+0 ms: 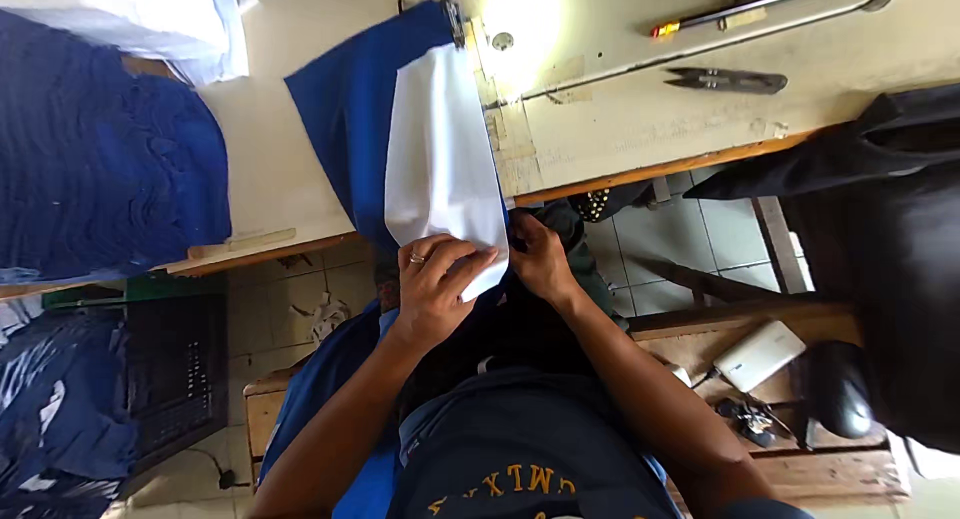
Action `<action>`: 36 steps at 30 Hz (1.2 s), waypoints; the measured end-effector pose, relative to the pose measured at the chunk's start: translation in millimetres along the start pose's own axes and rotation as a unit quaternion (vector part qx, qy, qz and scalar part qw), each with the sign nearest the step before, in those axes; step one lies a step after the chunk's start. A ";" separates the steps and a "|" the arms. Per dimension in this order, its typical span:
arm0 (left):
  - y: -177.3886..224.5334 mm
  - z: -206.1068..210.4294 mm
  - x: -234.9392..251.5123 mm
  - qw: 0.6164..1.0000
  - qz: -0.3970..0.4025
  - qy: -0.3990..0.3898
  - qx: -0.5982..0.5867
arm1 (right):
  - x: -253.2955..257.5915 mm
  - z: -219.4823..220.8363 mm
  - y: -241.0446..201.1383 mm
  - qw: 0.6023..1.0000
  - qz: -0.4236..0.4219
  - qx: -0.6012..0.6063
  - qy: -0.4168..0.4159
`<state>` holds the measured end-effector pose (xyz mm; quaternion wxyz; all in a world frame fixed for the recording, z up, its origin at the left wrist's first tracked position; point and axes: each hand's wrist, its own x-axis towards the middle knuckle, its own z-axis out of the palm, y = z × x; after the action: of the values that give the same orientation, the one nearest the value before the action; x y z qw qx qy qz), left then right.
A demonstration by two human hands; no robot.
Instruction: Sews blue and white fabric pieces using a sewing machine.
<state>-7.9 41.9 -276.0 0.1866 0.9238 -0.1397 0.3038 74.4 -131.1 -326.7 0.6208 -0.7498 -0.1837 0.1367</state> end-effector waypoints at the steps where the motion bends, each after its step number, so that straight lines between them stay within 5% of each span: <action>1: 1.1 0.0 -2.1 1.000 0.000 -0.003 0.003 | -4.8 3.4 -2.4 0.999 -0.002 0.042 -0.004; 8: 8.5 -6.2 -13.9 0.999 0.016 -0.028 -0.002 | -55.5 -3.1 -28.8 0.983 0.047 0.175 -0.032; 36: 25.6 -21.9 -14.5 0.999 0.027 -0.033 -0.030 | -68.1 -19.4 -47.5 0.973 0.087 0.178 -0.114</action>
<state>-39.9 30.6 -261.9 0.2013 0.9230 -0.1801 0.2740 16.9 -170.8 -277.9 0.7050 -0.6196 -0.1602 0.3057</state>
